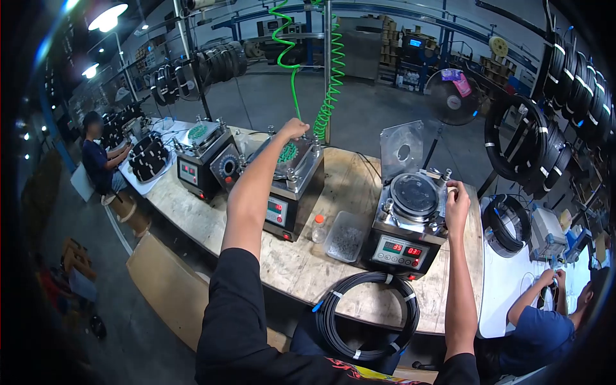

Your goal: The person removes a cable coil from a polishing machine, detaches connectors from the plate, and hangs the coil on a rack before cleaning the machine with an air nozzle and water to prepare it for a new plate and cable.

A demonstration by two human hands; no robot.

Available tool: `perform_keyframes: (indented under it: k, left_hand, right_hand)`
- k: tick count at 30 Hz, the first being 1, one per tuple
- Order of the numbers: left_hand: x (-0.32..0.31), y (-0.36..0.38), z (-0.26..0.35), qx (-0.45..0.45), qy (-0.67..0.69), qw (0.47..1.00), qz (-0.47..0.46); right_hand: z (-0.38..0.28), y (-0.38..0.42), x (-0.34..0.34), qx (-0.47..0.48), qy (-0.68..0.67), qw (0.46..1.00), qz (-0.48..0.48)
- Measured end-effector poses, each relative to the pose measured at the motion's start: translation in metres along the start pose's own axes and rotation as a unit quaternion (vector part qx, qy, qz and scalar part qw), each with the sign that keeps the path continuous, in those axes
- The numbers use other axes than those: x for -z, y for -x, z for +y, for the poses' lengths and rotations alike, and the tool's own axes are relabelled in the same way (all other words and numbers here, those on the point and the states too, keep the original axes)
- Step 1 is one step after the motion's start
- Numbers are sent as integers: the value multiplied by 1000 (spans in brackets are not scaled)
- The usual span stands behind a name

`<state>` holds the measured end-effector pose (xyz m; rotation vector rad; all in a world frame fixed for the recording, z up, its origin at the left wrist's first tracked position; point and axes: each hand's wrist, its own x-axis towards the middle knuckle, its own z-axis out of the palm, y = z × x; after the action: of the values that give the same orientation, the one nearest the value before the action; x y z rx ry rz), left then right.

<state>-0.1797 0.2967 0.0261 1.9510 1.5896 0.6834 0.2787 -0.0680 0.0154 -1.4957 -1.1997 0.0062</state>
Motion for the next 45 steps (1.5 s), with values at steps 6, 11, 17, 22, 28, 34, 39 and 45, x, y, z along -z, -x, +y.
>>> perform_keyframes:
  k: [6, 11, 17, 22, 28, 34, 39, 45]
  left_hand:
    - [-9, -11, 33, -33, 1, 999, 16]
    - [6, 8, 86, -166, 108, 976, 91]
    - [19, 92, 150, -195, 189, 962, 32]
    - [28, 178, 182, -215, 219, 948, -82]
    - [22, 252, 230, -239, 256, 911, -217]
    - [-23, 274, 284, -275, 267, 877, -290]
    - [-58, 257, 284, -278, 376, 848, -251]
    - [-157, 180, 195, -257, 205, 932, 155]
  right_hand:
    - [3, -1, 0, -9, 0, 1000, -11]
    - [-3, 0, 1, -5, 6, 1000, -7]
    - [3, 0, 0, 35, 3, 999, 15]
    - [-1, -1, 2, 77, 48, 996, -23]
    - [-69, -17, 14, -34, -193, 933, -303]
    - [-154, -28, 21, -125, -159, 865, -459]
    - [-108, -41, 13, -31, -155, 912, -378]
    - [-92, -39, 22, 26, -109, 953, -280]
